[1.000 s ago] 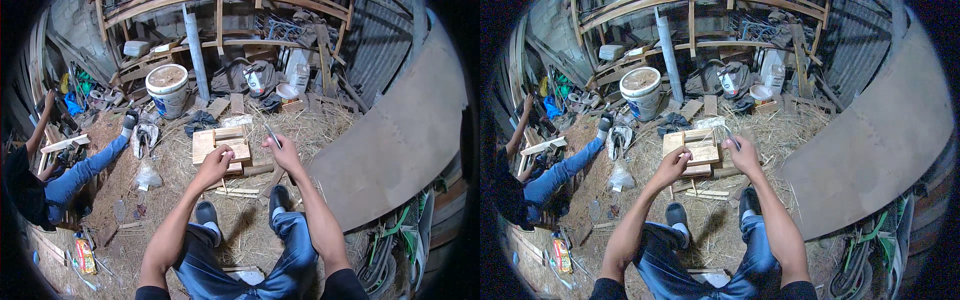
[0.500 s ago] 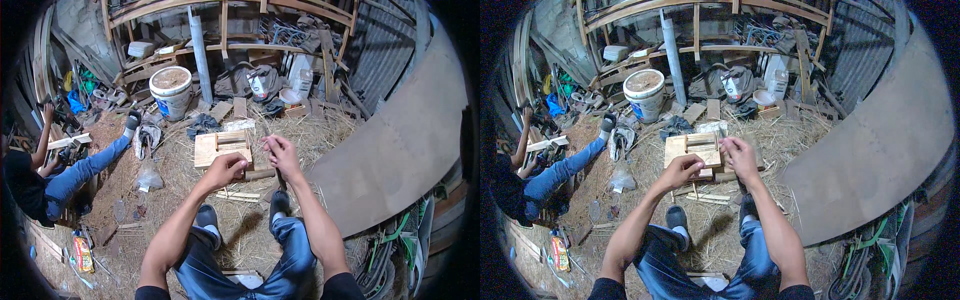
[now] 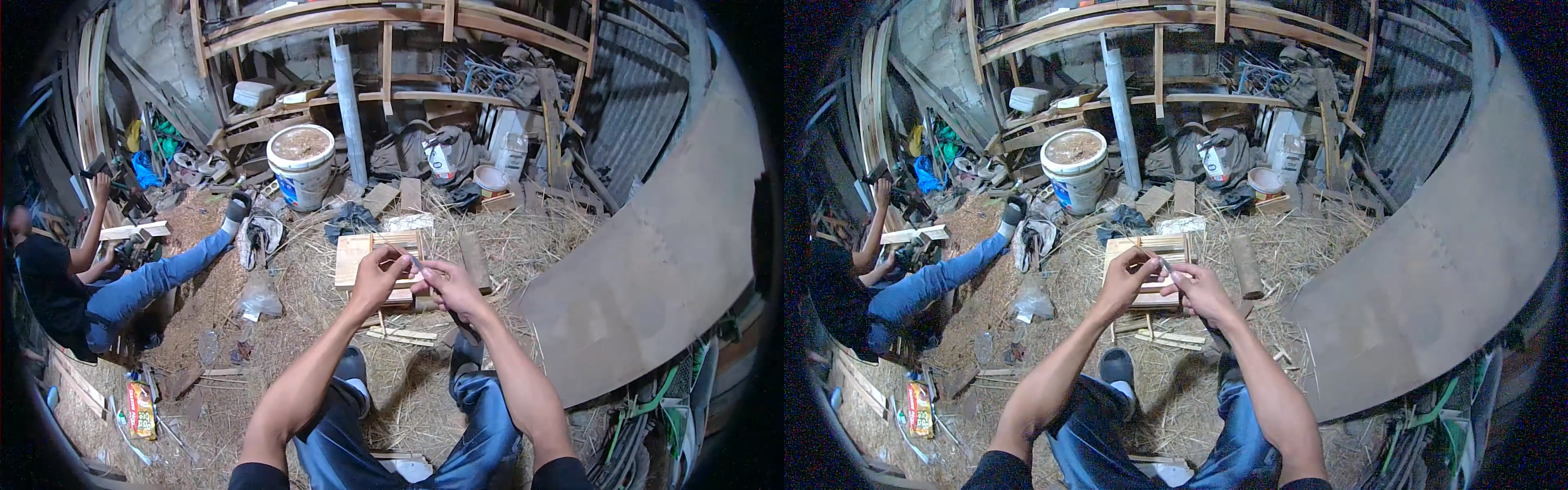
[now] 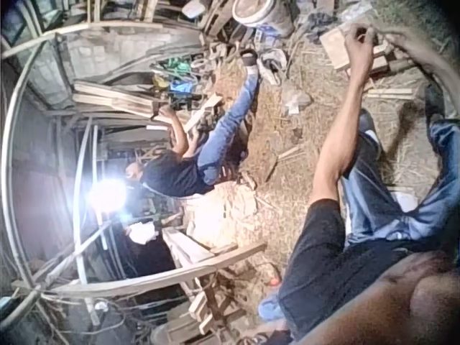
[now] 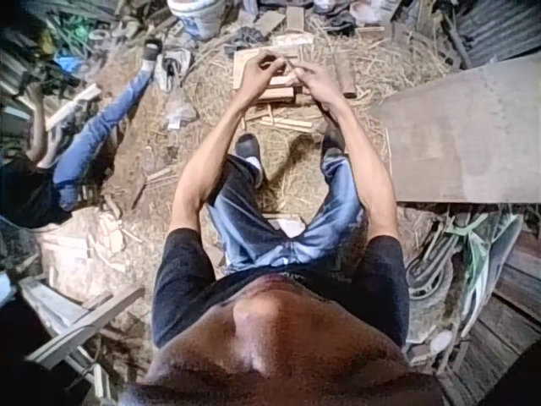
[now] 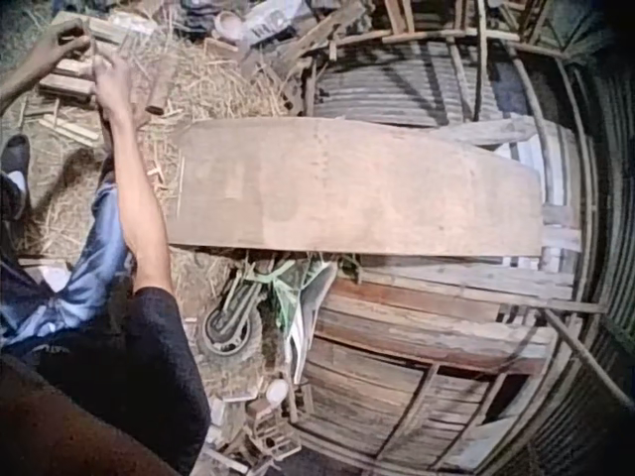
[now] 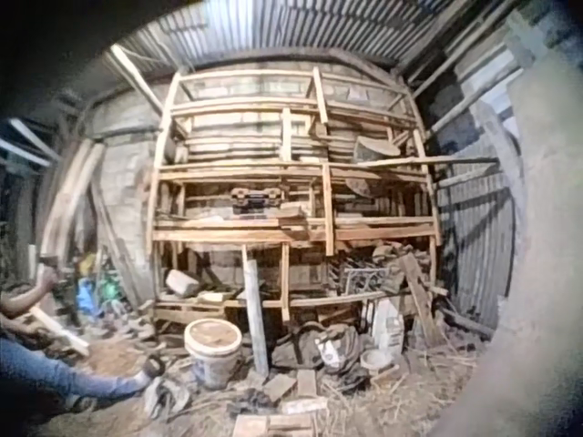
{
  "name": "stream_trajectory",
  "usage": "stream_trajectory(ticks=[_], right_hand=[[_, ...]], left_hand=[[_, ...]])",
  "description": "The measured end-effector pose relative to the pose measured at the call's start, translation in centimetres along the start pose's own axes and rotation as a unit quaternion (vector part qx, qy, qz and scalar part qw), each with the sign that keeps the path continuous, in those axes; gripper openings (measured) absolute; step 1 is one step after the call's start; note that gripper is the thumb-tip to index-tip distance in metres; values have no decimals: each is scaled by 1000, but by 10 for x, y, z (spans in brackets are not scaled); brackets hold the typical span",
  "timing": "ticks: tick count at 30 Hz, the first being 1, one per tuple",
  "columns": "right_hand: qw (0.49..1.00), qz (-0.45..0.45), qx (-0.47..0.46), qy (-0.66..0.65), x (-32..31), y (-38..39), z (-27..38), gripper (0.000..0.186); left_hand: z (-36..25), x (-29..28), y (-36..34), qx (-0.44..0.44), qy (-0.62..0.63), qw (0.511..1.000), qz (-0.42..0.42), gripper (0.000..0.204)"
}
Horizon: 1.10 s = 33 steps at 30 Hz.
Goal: The person is crafting a small wooden structure using a knife and string. They carve thin wooden slats, trim the ends, and tie them together to form a frame.
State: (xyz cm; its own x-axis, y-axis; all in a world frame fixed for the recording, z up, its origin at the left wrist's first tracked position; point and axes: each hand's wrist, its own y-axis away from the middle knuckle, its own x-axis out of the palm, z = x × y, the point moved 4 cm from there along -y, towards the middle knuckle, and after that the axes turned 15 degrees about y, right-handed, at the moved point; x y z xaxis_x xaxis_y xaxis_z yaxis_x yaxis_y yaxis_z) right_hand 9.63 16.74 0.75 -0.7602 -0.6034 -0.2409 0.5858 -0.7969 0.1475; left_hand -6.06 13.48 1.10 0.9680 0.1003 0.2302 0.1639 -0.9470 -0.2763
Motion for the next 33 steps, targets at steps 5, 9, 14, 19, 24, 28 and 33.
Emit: stream_trajectory(ticks=[5,9,14,19,24,28,33], right_hand=[[947,-189,-138,218,-23,-9,-4,22],[918,-270,-117,266,-44,-4,-3,21],[853,-365,-175,329,-65,3,5,17],[808,-383,-262,363,-60,5,12,16],[871,-424,-222,109,-68,6,14,19],[973,-173,-109,104,-50,5,5,18],[999,-7,-40,-26,-11,4,4,16]], left_hand=[[-4,4,0,-41,62,997,-25,22],[-17,-19,0,-59,23,996,-62,20],[-15,-15,4,-175,-97,979,46,16],[5,6,19,-208,-168,948,170,17],[-1,6,11,-150,-175,966,119,14],[0,4,7,-121,-144,978,92,14],[-10,14,11,-119,-120,981,92,18]])
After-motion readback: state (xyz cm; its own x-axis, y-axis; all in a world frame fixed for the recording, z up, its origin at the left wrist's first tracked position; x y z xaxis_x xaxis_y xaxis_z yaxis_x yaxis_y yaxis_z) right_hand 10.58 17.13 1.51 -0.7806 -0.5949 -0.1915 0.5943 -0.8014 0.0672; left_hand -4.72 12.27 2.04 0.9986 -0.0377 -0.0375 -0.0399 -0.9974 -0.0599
